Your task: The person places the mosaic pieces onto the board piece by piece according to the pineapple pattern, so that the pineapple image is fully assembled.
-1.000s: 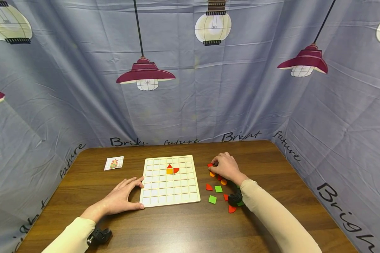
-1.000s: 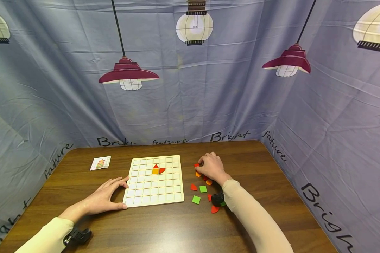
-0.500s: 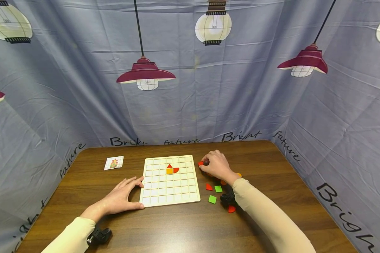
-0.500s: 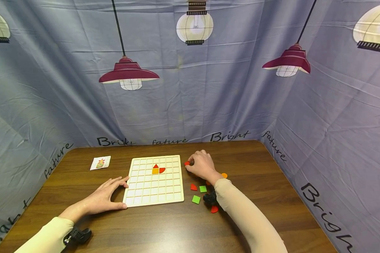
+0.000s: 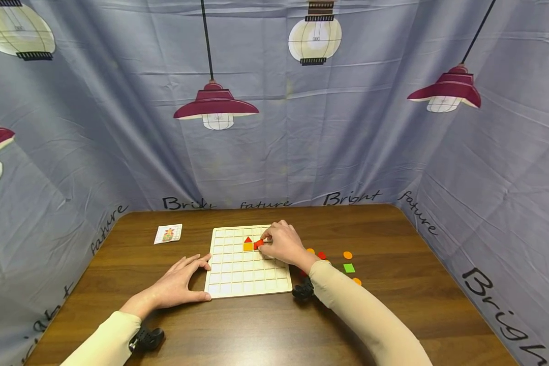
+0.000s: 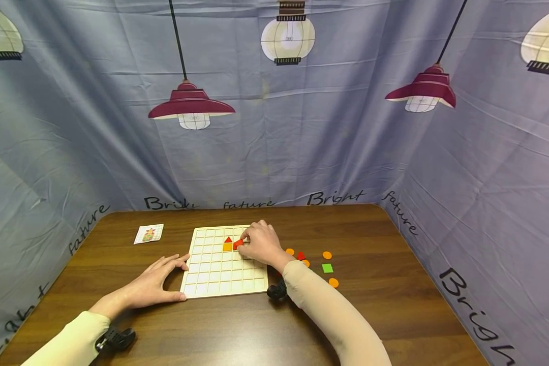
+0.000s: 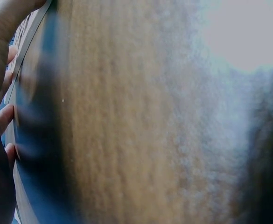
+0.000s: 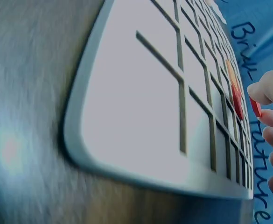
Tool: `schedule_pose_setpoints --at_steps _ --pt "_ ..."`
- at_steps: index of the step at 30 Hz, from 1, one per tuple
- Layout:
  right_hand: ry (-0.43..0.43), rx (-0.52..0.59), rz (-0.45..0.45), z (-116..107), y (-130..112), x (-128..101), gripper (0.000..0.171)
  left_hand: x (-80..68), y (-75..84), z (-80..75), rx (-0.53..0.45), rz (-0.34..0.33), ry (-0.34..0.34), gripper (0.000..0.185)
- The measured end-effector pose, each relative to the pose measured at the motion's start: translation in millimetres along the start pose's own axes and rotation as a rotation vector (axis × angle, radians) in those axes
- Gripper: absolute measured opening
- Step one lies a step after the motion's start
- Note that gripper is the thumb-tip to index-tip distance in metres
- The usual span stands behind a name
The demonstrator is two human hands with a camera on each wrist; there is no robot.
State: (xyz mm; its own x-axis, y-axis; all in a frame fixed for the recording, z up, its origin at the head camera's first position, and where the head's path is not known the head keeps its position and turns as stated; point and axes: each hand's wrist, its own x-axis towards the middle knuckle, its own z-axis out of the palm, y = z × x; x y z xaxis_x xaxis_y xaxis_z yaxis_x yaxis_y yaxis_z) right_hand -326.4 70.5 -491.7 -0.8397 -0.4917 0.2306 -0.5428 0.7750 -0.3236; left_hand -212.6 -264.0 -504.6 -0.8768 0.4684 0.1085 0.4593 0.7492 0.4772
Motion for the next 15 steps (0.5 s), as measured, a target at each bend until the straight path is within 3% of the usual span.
schedule_pose_setpoints --at_steps 15 --pt "0.006 -0.019 -0.027 3.4 -6.6 -0.3 0.023 1.2 -0.8 -0.4 -0.002 0.018 0.006 0.064"
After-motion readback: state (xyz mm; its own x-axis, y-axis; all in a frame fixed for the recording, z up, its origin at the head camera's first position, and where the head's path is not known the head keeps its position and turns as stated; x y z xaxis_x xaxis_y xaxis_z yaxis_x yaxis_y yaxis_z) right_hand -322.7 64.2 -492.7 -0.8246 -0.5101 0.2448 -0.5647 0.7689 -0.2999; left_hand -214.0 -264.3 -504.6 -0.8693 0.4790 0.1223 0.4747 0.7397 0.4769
